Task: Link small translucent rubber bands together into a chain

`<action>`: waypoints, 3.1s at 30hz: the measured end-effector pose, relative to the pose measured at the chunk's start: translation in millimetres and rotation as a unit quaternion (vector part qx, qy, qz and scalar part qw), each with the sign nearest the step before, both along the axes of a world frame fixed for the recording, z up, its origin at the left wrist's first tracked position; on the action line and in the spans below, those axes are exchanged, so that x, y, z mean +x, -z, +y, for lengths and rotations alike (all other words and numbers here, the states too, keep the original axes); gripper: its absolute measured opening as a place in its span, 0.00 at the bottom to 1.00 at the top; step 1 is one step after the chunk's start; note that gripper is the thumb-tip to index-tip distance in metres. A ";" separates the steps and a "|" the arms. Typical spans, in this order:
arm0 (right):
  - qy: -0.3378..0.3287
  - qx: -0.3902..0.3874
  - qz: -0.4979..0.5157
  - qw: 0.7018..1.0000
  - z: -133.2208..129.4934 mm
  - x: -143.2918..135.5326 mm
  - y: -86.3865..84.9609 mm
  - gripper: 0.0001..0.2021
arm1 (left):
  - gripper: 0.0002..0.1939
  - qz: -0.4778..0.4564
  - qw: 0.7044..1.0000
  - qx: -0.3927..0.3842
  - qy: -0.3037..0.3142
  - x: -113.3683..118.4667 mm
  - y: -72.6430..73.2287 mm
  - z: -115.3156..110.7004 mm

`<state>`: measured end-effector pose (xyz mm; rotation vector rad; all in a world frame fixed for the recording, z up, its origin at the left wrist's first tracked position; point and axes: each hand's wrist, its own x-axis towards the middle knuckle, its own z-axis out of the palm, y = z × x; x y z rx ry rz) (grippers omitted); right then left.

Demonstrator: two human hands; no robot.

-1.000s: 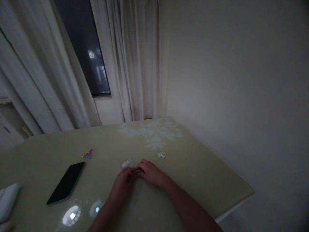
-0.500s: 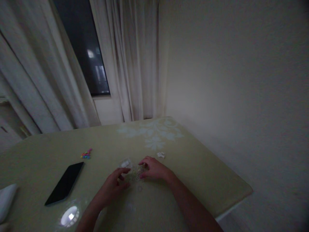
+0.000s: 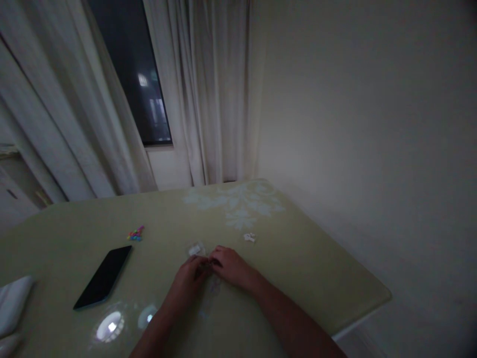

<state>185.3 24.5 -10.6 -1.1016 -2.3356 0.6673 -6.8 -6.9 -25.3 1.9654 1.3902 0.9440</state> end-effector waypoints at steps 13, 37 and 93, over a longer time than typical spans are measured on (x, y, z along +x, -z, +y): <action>-0.015 -0.118 0.193 0.974 17.6 21.3 -6.0 0.14 | 0.20 -0.022 0.995 -0.094 -0.017 -32.5 -17.4 -3.3; -0.003 0.001 0.003 1.000 9.7 4.3 -1.7 0.06 | 0.14 -0.004 0.999 0.005 -0.045 7.4 -1.1 0.4; -0.012 -0.162 0.257 0.953 12.0 3.6 7.0 0.12 | 0.19 -0.103 0.994 -0.021 0.028 -8.5 -4.2 4.9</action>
